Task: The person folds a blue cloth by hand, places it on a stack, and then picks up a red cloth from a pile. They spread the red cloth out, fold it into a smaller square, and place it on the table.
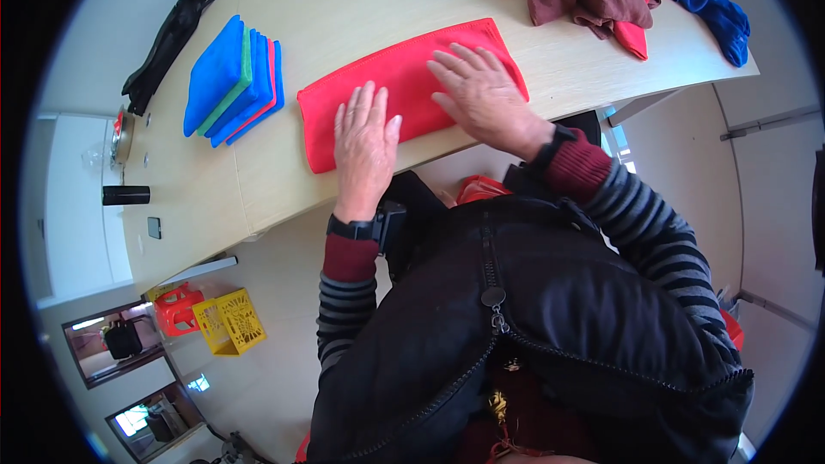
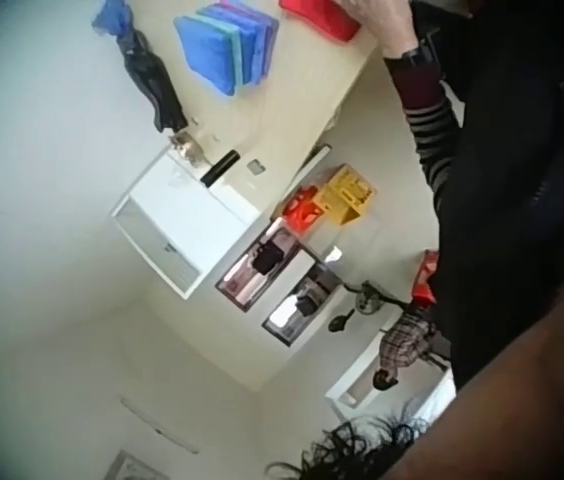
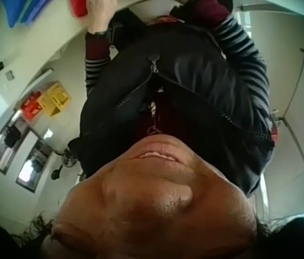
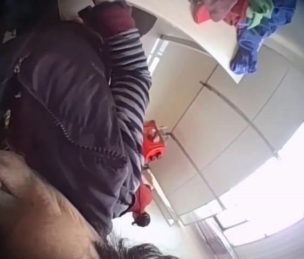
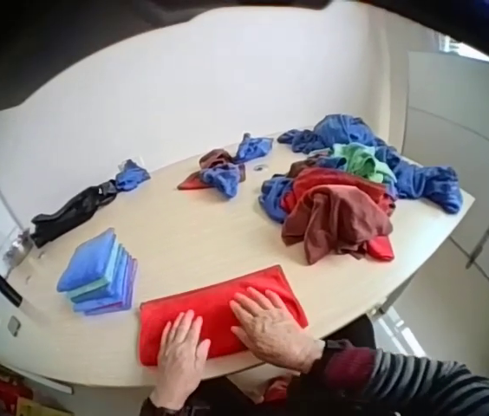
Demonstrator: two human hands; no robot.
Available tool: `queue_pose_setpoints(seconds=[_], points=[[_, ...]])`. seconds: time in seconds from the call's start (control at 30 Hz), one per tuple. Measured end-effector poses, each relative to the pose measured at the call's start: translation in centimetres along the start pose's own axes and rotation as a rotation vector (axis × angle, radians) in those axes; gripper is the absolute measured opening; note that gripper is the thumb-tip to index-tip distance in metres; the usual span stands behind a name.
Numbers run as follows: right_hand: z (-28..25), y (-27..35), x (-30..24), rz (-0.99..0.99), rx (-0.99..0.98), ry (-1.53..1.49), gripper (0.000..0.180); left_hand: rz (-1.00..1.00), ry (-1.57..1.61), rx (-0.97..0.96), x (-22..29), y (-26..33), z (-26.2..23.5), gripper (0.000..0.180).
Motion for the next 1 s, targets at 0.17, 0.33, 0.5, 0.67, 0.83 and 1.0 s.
queue_pose_setpoints(seconds=[0.17, 0.33, 0.5, 0.67, 0.83, 1.0], points=[[3.3, -2.2, -0.7, 0.019, 0.010, 0.040, 0.062, -0.019, 0.038, -0.182, -0.3, -2.4, 3.6, 0.056], [3.7, -2.1, 2.8, 0.139, 0.012, 0.092, 0.067, -0.132, -0.024, -0.205, -4.3, -2.3, 3.9, 0.061], [2.6, -2.4, 4.1, 0.159, 0.035, 0.044, 0.069, -0.279, -0.086, -0.191, -7.6, -1.9, 3.2, 0.065], [2.0, -1.9, 5.4, 0.199, -0.002, 0.102, 0.070, -0.400, -0.059, -0.174, -8.8, -1.6, 2.6, 0.065], [1.9, -1.8, 6.5, 0.247, -0.009, 0.105, 0.070, -0.422, -0.069, -0.178, -8.3, -1.1, 2.0, 0.067], [1.9, -1.7, 6.0, 0.181, 0.012, 0.096, 0.068, -0.434, -0.035, -0.140, -8.1, 0.2, 1.5, 0.069]])
Point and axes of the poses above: each hand's wrist, its own y-axis away from the middle knuckle, its own z-axis out of the palm, x = y × z, the point moved 3 cm from there along -y, towards the middle knuckle, and after that the axes turned 4 degrees about -z, right-handed, at the moved point
